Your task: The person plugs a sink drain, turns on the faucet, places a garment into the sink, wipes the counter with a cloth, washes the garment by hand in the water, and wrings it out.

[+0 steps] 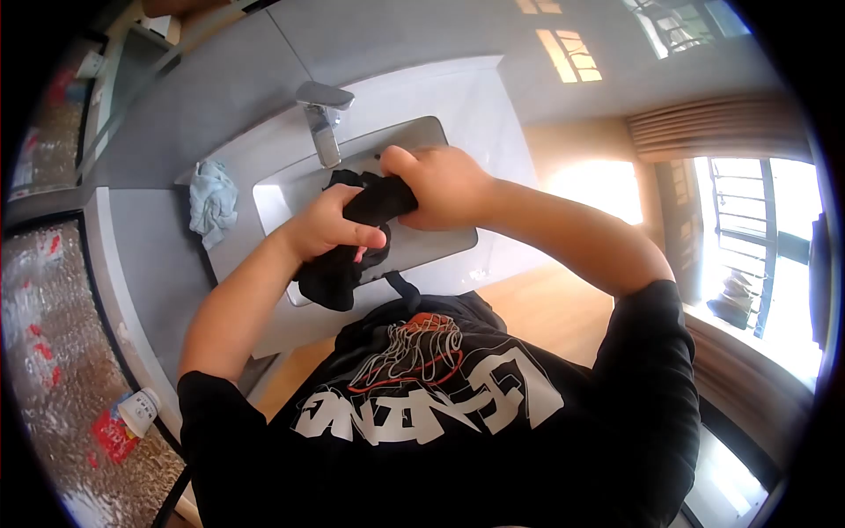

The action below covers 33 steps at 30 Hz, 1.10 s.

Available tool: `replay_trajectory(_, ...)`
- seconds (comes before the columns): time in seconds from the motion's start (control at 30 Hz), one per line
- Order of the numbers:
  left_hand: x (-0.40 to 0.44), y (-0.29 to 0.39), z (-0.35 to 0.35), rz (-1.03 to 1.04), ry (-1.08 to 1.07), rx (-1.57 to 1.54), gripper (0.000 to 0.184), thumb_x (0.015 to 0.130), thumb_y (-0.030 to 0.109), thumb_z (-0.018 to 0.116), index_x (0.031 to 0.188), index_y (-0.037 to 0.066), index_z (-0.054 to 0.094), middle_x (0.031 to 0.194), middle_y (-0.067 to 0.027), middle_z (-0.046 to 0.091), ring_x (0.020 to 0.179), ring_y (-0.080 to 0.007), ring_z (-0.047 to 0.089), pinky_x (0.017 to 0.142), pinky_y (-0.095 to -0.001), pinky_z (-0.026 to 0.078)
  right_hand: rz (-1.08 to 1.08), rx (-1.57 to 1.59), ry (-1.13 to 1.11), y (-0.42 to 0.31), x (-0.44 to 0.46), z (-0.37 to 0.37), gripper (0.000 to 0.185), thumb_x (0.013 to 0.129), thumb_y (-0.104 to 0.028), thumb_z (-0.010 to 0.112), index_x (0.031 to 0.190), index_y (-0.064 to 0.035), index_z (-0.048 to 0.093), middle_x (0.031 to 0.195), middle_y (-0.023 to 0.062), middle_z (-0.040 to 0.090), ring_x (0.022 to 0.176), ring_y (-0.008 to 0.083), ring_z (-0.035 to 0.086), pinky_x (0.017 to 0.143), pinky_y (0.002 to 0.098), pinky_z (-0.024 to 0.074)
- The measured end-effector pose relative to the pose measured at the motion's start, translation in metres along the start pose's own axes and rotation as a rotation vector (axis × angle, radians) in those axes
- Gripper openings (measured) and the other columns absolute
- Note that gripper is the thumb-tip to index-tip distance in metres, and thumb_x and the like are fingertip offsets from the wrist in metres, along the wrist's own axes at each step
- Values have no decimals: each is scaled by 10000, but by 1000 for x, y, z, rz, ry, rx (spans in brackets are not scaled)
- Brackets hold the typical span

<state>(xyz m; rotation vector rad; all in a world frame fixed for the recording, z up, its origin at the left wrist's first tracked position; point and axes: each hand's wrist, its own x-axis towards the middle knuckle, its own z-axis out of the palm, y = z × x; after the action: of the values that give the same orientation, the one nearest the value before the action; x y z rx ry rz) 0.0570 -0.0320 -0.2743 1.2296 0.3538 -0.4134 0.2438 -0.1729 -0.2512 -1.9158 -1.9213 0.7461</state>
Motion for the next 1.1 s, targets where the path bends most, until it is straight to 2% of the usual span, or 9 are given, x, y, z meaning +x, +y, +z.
replay_trajectory(0.2,-26,57,21,304,74,399,290,681,149,817,874,17,645,759,-64,646,666,-172,614,615,-304,469,-48,880,-12,-16,-46,-13,713,743,-290,887,1210,-27,416,1190,171,570,1098,266,562,968,365,449)
replay_trajectory(0.37,-42,81,20,938,43,965,387,595,75,793,925,26,597,799,-116,635,663,-347,599,600,-372,473,-434,2011,-213,-2,-64,41,881,932,-625,546,1502,4,310,1491,215,415,1383,331,434,1149,432,360)
replay_trajectory(0.5,-46,85,32,1192,198,1120,329,601,111,780,882,53,620,767,-100,612,663,-322,597,565,-387,471,-511,2543,-802,-30,-51,76,1043,848,-704,604,1599,-151,137,1623,227,146,1388,580,294,989,783,355)
replay_trajectory(0.57,-47,81,30,1274,250,1268,314,602,111,755,881,63,620,775,-95,605,657,-308,598,555,-386,470,-711,2584,-1044,-47,-52,79,1071,848,-572,711,1596,-126,88,1621,252,72,1381,561,326,993,740,413)
replay_trajectory(0.67,-50,73,15,1311,277,1471,438,577,96,784,971,49,599,817,-93,607,671,-293,608,570,-399,483,-281,2278,-1069,-53,-75,51,937,813,-172,784,1548,-46,218,1416,287,396,1155,413,583,832,455,582)
replay_trajectory(0.73,-51,63,17,1191,302,1551,502,564,82,808,1023,44,607,829,-94,613,697,-293,615,596,-405,493,122,1470,-760,-57,-73,16,642,750,-92,777,1345,-6,553,973,164,665,911,231,635,772,302,512)
replay_trajectory(0.83,-46,48,29,796,418,1465,514,578,55,793,1077,51,670,886,-116,652,818,-311,632,693,-386,521,317,424,-500,-37,-59,-30,463,700,-170,795,1109,-40,623,872,114,690,852,253,664,798,388,515)
replay_trajectory(0.93,-28,50,42,214,376,804,296,669,95,679,959,38,669,808,-110,668,756,-271,653,685,-358,512,155,-311,-160,-27,-38,-60,243,711,-124,751,924,-117,636,835,86,664,858,324,662,721,458,529)
replay_trajectory(1.1,-1,29,36,174,3,7,194,681,35,652,866,44,590,782,-57,598,697,-188,614,665,-335,493,-357,-481,481,3,7,-50,261,631,-130,751,827,-134,579,747,37,564,722,269,611,622,403,501)
